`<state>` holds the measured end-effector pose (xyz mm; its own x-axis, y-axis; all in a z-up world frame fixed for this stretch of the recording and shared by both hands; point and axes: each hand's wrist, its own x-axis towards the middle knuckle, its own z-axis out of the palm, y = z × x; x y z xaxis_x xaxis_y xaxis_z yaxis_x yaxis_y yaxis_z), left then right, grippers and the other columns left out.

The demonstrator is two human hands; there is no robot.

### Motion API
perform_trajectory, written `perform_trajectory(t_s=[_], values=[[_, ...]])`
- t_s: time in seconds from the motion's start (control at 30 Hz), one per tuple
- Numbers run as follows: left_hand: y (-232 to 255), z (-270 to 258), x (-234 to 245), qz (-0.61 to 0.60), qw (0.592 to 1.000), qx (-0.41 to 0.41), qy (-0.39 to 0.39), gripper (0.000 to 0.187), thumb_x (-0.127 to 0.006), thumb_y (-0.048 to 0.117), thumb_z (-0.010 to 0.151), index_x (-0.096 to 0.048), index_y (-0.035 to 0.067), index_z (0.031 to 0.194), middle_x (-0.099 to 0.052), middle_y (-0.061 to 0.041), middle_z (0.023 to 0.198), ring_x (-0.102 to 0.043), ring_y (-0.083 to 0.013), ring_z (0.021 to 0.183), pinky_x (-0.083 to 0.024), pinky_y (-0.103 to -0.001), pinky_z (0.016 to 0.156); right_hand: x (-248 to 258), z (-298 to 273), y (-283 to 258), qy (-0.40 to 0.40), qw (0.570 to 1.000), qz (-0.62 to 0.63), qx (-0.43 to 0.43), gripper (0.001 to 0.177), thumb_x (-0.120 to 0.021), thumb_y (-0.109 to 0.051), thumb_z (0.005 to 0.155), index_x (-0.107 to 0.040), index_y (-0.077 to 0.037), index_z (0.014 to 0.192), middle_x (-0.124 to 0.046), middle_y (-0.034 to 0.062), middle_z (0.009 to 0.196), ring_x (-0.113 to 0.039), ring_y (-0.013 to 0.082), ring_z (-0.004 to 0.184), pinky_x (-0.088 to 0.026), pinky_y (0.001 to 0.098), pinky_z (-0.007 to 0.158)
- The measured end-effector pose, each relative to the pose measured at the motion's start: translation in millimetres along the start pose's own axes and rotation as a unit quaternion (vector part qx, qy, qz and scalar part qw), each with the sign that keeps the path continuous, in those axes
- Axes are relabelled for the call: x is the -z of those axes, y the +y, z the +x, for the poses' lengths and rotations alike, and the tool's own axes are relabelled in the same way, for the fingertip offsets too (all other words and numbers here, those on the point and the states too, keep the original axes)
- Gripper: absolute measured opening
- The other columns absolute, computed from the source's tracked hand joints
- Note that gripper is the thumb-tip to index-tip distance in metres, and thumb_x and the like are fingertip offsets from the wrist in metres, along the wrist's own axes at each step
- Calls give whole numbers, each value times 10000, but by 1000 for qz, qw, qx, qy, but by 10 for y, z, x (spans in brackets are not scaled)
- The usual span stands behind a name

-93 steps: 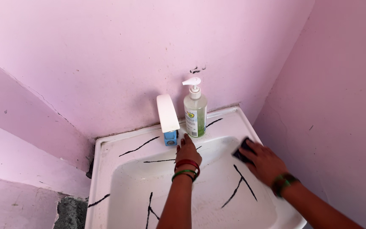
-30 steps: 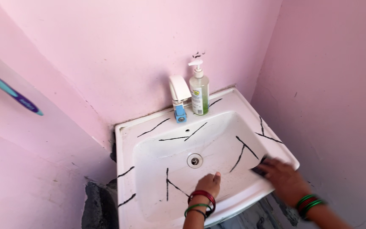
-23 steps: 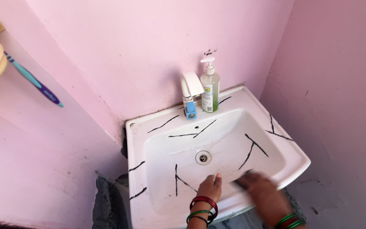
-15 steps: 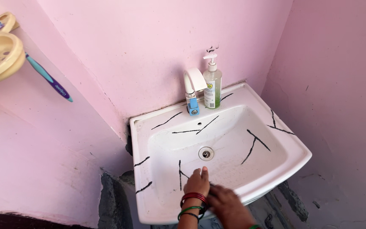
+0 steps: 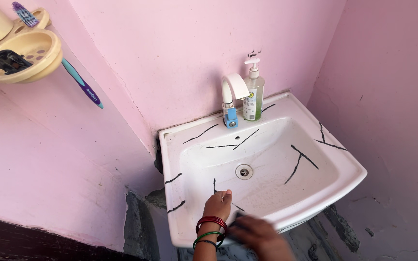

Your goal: The person scrubs a white bathroom sink with a dark sponge, cleaning the basin, faucet, and surrounding wall area. They repeatedly wipe the sink surfaces and the faucet, moving the sponge around to cover different sections.

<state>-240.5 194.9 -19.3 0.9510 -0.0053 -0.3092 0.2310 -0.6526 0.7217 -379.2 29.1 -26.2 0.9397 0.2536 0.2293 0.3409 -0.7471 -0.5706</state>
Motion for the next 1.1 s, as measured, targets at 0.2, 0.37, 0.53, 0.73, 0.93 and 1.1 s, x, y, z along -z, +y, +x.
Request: perform_trajectory(t_s=[0.2,0.37,0.53,0.73,0.93,1.1], values=[[121,16,72,-30,999,21,1,553,-561,470,970,-638,46,1316,-711,-186,1230,-700,-306,1152,-536,-386,1016,-781,377,-284,-29,989,-75,128,207,-775,-212,879,-746,-118,1061,-645,47,1211,-592,268,1279,-465,429,1146],[232,-48,260,-5,999,14,32,524,-595,442,964,-637,58,1319,-703,-174,1251,-688,-305,1158,-529,-390,1019,48,188,25,-60,994,-31,85,549,-787,-119,763,-724,-240,1295,-583,67,1452,-512,300,1341,-429,425,1085],[236,-25,486,45,994,2,95,478,-619,395,952,-632,109,1335,-616,-133,1396,-560,-287,1317,-406,-433,1143,750,118,322,-112,987,-114,-32,695,-814,-209,770,-617,-365,1418,-497,-22,1546,-428,263,1429,-356,438,1135],[284,158,682,139,975,11,175,498,-671,314,929,-580,131,1382,-312,-151,1621,-223,-329,1533,-176,-513,1253,-97,317,72,-114,990,-53,66,661,-829,-131,771,-641,-295,1382,-533,86,1490,-477,337,1380,-378,489,1101],[273,280,902,195,955,112,195,720,-656,279,952,-309,133,1565,-79,-171,1692,-89,-350,1564,-122,-536,1252,-1275,640,-361,-2,976,-107,189,402,-571,-292,1014,-625,-89,1357,-580,158,1422,-568,346,1326,-460,530,1056],[128,301,970,205,949,185,154,848,-659,313,971,-146,166,1630,15,-178,1703,-18,-374,1571,-127,-569,1257,-765,503,39,-144,970,-85,175,481,-588,-358,987,-582,-258,1457,-508,167,1447,-538,413,1331,-412,576,1021]])
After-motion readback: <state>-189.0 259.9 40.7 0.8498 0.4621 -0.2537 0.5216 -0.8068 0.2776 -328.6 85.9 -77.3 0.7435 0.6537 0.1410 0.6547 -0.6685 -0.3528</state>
